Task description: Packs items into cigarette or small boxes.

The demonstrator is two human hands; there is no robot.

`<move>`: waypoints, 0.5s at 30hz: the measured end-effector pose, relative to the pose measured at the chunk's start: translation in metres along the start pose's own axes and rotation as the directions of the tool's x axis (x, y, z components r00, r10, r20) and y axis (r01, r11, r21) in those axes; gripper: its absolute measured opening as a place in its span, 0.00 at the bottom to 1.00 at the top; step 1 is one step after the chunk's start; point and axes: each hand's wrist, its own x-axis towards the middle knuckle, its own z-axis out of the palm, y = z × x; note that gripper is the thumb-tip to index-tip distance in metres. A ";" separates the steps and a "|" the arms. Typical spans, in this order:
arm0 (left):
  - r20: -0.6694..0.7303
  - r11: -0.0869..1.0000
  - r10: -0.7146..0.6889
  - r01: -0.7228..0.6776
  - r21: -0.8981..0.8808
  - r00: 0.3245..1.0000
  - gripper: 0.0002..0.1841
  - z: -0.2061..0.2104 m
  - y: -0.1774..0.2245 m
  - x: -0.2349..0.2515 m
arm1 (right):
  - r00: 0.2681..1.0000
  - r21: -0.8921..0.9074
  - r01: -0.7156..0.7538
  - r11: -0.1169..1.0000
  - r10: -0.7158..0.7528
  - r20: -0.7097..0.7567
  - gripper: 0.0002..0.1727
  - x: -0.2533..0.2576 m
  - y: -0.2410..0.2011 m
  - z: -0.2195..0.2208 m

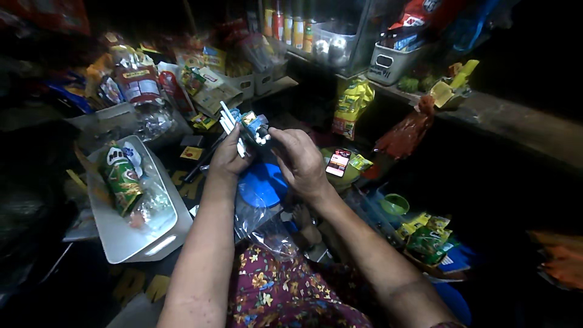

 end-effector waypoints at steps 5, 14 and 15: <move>-0.054 0.999 -0.005 0.002 -0.052 0.999 0.20 0.006 -0.001 -0.003 | 0.999 -0.019 -0.006 1.000 0.007 0.033 0.18 -0.006 0.000 0.002; -0.044 0.987 -0.070 0.063 -0.151 0.997 0.19 0.005 0.003 -0.007 | 0.999 0.058 -0.034 0.998 0.034 -0.006 0.16 -0.008 0.001 0.001; -0.027 0.983 -0.070 0.064 -0.174 0.997 0.20 0.002 0.003 -0.007 | 0.999 0.061 -0.040 0.997 0.040 -0.003 0.16 -0.011 0.003 0.001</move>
